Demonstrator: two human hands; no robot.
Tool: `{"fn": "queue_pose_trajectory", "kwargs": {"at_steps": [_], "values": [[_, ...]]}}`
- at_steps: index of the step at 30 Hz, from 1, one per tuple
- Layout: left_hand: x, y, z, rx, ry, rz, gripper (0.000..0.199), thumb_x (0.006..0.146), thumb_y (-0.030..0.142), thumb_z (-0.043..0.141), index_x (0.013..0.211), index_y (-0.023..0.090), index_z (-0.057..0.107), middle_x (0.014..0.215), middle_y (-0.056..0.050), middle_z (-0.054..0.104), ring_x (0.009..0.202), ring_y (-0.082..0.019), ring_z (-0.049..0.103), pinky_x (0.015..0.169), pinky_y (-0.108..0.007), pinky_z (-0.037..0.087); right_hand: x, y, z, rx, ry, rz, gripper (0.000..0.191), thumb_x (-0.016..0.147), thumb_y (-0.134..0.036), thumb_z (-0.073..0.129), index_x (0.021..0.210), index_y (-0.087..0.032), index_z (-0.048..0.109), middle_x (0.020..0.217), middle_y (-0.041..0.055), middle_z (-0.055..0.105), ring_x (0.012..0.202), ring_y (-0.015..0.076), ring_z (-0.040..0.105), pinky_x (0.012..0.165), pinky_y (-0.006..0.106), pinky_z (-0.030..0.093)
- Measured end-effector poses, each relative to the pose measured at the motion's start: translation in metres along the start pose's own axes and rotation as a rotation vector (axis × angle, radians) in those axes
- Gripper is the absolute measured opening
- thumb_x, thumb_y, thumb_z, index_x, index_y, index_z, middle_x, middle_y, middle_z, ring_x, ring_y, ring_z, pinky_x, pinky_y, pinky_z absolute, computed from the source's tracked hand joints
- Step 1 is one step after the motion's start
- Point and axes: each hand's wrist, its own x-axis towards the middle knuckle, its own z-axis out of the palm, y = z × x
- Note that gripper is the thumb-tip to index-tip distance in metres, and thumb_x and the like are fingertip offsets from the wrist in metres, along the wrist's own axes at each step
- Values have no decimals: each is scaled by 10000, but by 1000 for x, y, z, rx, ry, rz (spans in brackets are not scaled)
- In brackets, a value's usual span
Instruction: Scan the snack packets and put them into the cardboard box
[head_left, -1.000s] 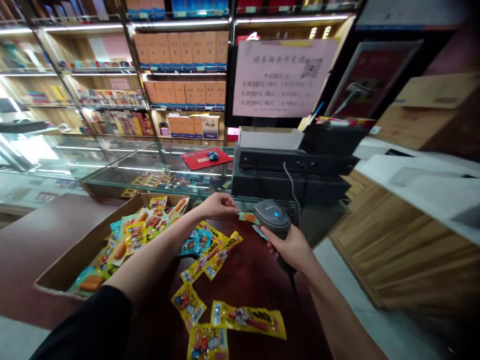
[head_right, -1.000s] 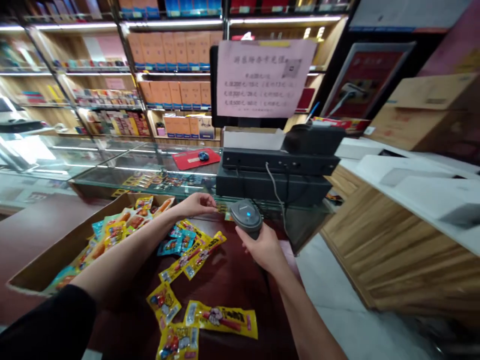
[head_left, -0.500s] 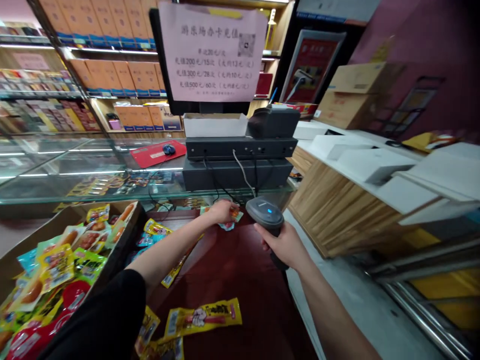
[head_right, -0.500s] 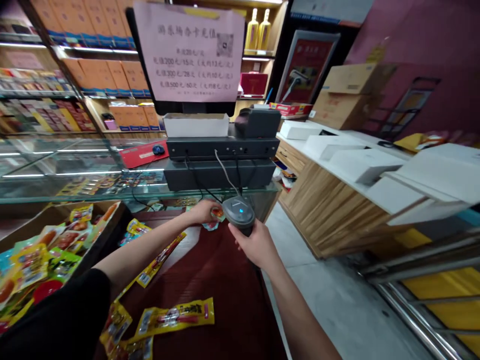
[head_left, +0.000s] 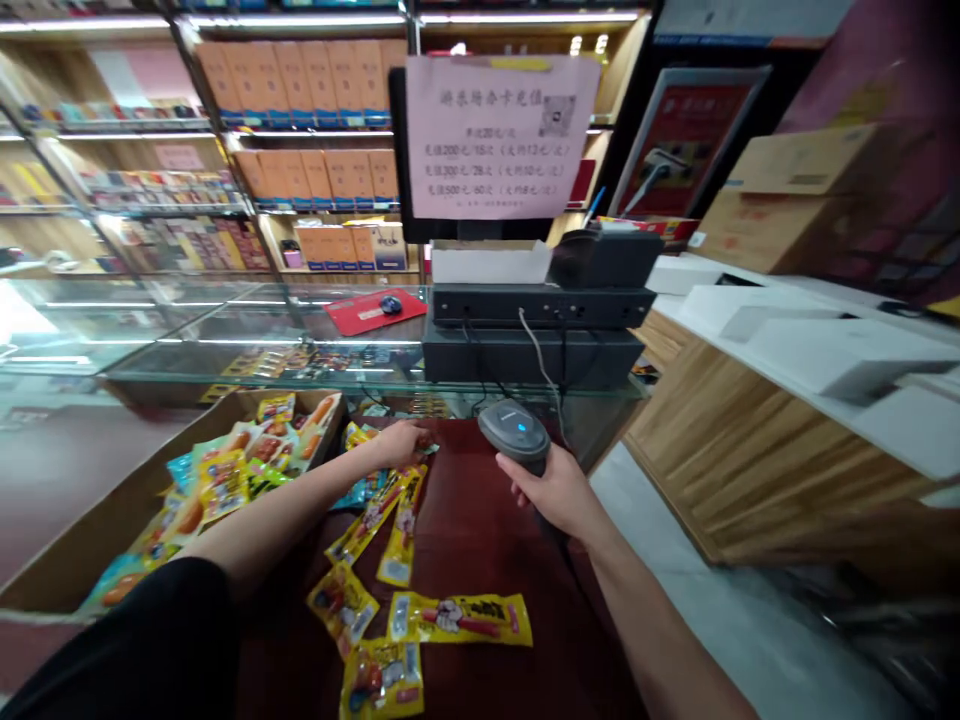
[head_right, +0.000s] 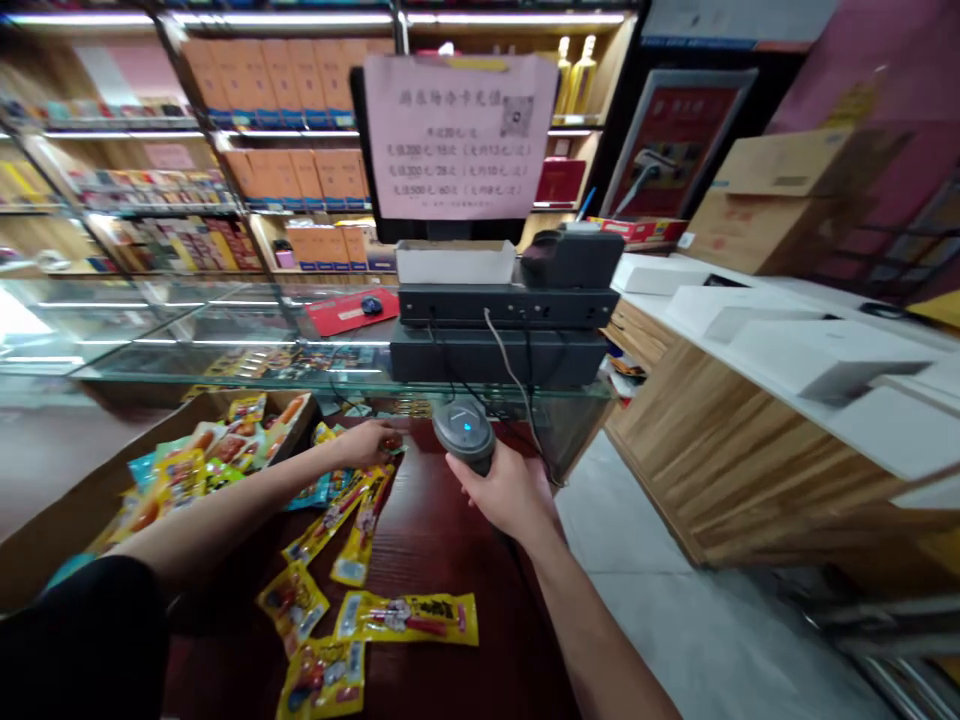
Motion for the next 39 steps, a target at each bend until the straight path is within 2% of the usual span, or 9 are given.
{"fn": "queue_pose_trajectory", "kwargs": {"at_steps": [3, 5, 9, 11, 17, 22, 28, 32, 39], "values": [[-36, -32, -17, -128, 35, -146, 253, 705, 193, 603, 930, 189, 718, 927, -58, 705, 906, -205, 635, 848, -274, 461, 10, -22, 33, 9, -124, -49, 308, 783, -469, 606, 782, -162, 580, 542, 11, 631, 413, 131, 586, 425, 216, 453], [-53, -43, -29, -350, 141, -235, 251, 746, 245, 592, 957, 181, 710, 907, -49, 709, 882, -197, 643, 822, -281, 483, 17, -36, 54, 24, -177, -70, 317, 782, -473, 604, 804, -158, 579, 551, 15, 635, 408, 132, 583, 418, 218, 451], [-73, -44, -49, -1024, 381, -308, 399, 766, 437, 611, 1045, 154, 645, 930, -66, 694, 797, -182, 651, 658, -289, 544, 28, -53, 89, 32, -255, -92, 337, 775, -488, 607, 837, -158, 583, 570, 21, 646, 405, 141, 589, 422, 230, 461], [-80, -40, -55, -1187, 455, -318, 464, 701, 466, 685, 1038, 155, 619, 901, -63, 688, 736, -169, 648, 578, -270, 544, 33, -58, 100, 36, -286, -110, 343, 776, -495, 604, 853, -161, 590, 595, 27, 660, 410, 145, 596, 426, 236, 464], [-97, -41, -70, -1185, 606, -408, 441, 631, 478, 743, 895, 150, 611, 746, -14, 664, 524, -86, 565, 427, -171, 419, 42, -58, 110, 46, -302, -122, 349, 783, -522, 588, 788, -173, 578, 562, 24, 644, 421, 156, 599, 435, 251, 472], [-99, -44, -76, -1372, 688, -369, 399, 632, 371, 774, 896, 123, 606, 824, -50, 677, 679, -107, 630, 576, -190, 485, 41, -49, 107, 20, -292, -125, 343, 774, -509, 605, 831, -171, 590, 562, 18, 644, 414, 159, 595, 436, 260, 471], [-93, -37, -70, -1513, 613, -349, 485, 535, 241, 843, 946, 131, 609, 860, -48, 673, 748, -149, 660, 728, -312, 551, 37, -49, 109, -1, -295, -153, 320, 770, -480, 611, 840, -168, 613, 538, 8, 635, 408, 159, 586, 439, 262, 467], [-94, -39, -71, -1437, 655, -403, 486, 510, 274, 849, 927, 117, 656, 816, -49, 689, 703, -148, 653, 686, -282, 543, 33, -54, 110, 16, -298, -180, 319, 755, -461, 627, 868, -163, 643, 541, 15, 647, 439, 171, 601, 462, 268, 481], [-101, -52, -73, -1184, 623, -447, 430, 513, 334, 831, 878, 141, 709, 725, -21, 677, 625, -114, 603, 535, -198, 474, 27, -62, 114, 35, -281, -217, 289, 721, -403, 665, 901, -177, 675, 615, 44, 687, 645, 228, 679, 531, 277, 512]]}}
